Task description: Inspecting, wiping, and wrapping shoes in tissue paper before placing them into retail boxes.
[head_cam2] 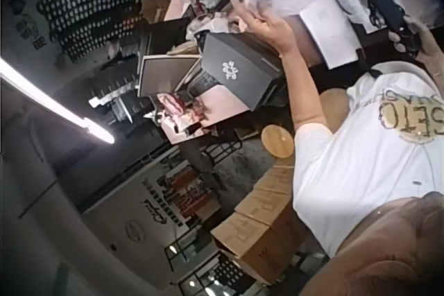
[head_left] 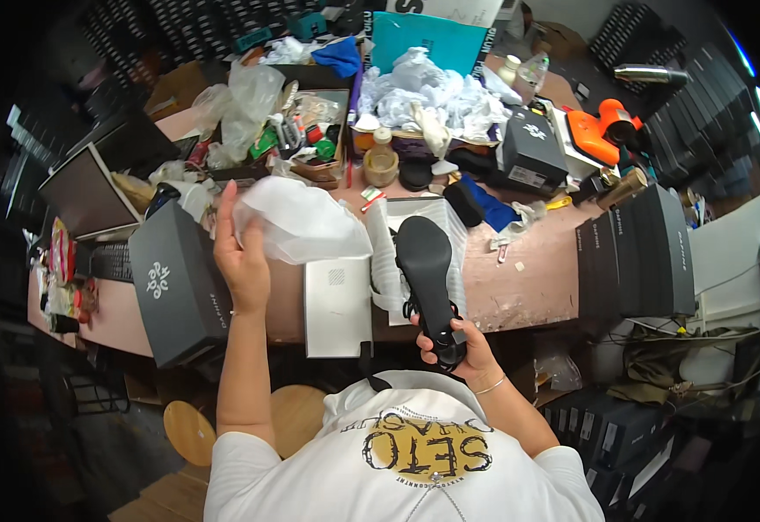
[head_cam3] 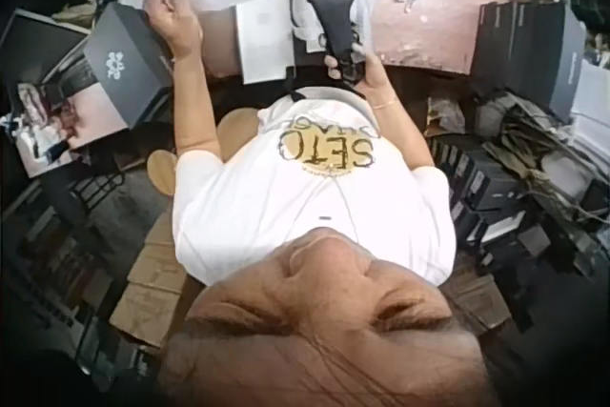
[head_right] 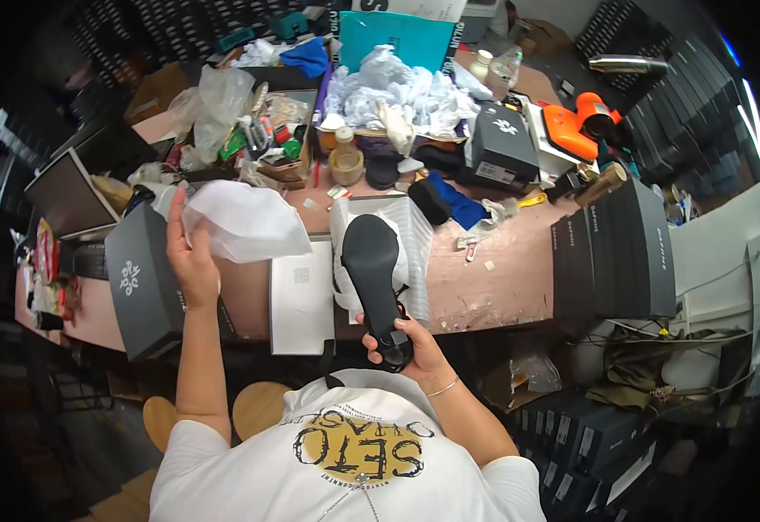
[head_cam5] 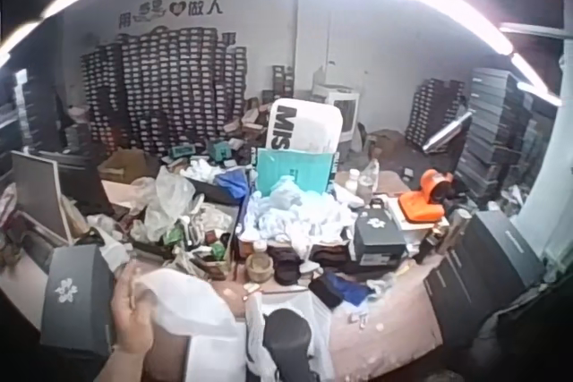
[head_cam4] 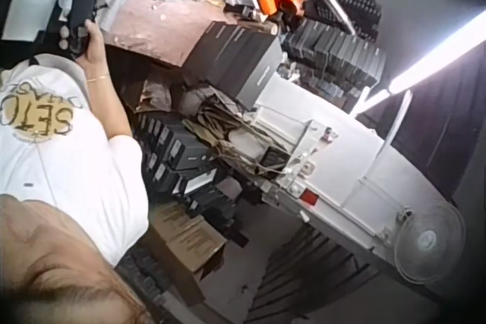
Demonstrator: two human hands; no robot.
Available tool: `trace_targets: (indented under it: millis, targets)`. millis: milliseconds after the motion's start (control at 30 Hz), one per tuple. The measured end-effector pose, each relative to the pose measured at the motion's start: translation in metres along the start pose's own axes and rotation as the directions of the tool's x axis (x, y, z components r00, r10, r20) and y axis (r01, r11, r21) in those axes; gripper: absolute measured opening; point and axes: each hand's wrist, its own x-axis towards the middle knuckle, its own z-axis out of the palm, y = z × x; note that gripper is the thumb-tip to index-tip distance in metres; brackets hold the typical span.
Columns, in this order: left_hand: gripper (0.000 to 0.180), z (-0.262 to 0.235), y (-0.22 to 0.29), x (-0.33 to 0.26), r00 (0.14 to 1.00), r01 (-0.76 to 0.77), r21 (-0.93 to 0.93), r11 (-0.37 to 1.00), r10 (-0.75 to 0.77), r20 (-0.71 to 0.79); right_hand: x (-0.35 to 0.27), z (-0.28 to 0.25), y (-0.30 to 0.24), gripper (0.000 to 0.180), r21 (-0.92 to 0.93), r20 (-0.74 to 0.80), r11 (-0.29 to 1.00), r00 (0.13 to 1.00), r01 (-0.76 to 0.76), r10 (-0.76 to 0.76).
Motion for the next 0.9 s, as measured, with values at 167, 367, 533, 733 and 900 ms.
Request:
trace_targets:
  millis: [167,367,533,733,900]
  targets:
    - [0.034,0.008,-0.075,-0.057,0.905,0.3,0.269,0.915,-0.363,0.224,-0.011,-0.009,-0.007,0.055,0.092,0.007,0.996,1.0,0.022,-0.023]
    - [0.029,0.012,-0.099,-0.104,0.96,-0.279,0.703,0.654,0.175,0.218,-0.019,-0.016,-0.022,0.056,0.12,-0.13,0.993,0.991,0.005,0.011]
    - [0.023,0.029,-0.073,-0.096,0.988,-0.037,0.661,0.75,-0.072,0.137,-0.026,-0.031,-0.037,0.055,0.14,-0.058,0.986,0.994,-0.085,0.094]
    - [0.015,0.075,-0.087,-0.085,0.983,0.006,0.536,0.844,-0.103,0.151,-0.029,-0.023,-0.056,0.061,-0.012,-0.075,0.985,0.982,-0.175,0.174]
    - [0.017,0.079,-0.093,-0.079,0.952,0.221,0.429,0.876,-0.289,0.099,-0.05,0.008,-0.081,0.064,-0.388,-0.029,0.884,0.962,-0.26,0.271]
